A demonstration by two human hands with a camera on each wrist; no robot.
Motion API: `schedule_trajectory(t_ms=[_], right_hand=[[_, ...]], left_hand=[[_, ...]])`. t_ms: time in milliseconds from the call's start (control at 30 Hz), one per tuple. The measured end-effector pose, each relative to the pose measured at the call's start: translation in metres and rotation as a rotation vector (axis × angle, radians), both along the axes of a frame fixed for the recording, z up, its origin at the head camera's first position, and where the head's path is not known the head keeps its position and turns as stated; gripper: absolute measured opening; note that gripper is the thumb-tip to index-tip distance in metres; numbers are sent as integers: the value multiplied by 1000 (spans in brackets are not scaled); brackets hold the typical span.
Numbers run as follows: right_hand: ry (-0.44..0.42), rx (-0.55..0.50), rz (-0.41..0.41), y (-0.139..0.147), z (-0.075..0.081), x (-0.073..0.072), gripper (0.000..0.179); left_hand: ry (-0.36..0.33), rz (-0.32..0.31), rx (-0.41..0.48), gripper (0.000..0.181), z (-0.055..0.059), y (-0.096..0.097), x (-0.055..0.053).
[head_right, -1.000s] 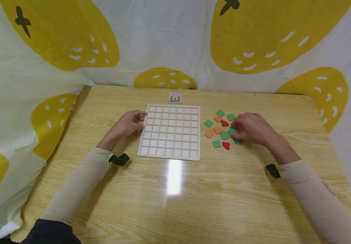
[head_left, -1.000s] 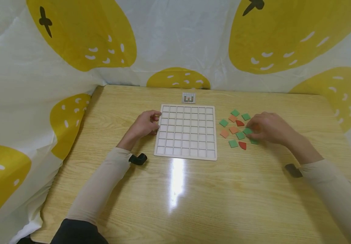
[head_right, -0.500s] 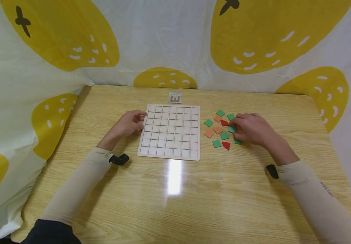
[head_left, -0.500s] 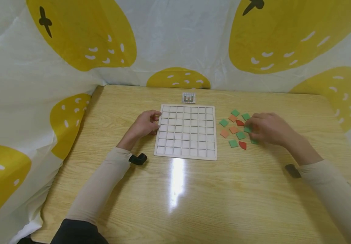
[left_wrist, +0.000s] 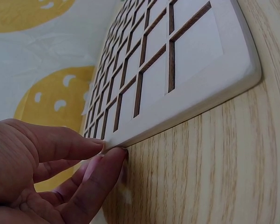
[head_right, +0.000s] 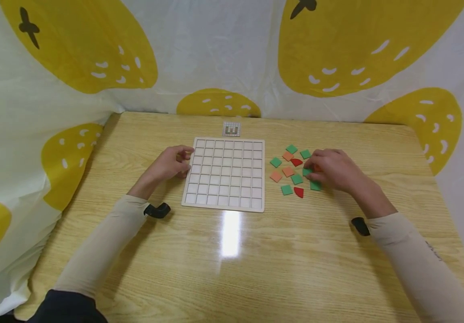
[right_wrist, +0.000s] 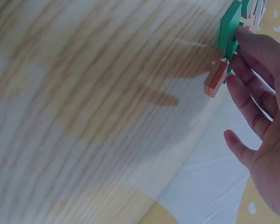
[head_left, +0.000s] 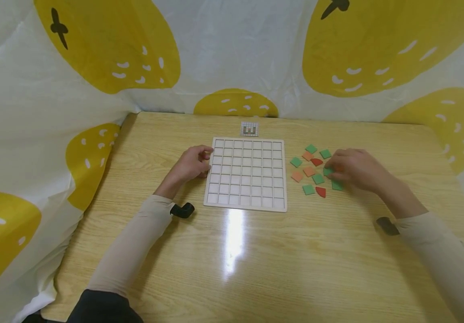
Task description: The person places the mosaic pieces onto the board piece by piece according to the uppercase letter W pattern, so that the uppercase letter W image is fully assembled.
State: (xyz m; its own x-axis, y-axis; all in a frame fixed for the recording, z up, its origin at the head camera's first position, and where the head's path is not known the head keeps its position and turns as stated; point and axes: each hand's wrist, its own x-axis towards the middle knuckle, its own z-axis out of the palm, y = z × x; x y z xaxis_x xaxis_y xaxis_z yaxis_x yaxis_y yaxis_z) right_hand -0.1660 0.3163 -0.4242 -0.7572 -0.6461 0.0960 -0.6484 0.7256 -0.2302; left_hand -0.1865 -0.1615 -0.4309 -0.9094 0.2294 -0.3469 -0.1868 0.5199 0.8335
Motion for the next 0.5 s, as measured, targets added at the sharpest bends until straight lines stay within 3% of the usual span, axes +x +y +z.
schedule_trajectory(t_ms=[133, 333, 500], right_hand=[[3, -6, 19, 0, 0, 0, 20], [-15, 39, -44, 3, 0, 1, 17], [-16, 20, -36, 4, -1, 1, 15]], left_hand=[[-4, 1, 5, 53, 0, -1, 0], [-2, -3, 5, 53, -2, -1, -1], [-8, 5, 14, 53, -1, -1, -1]])
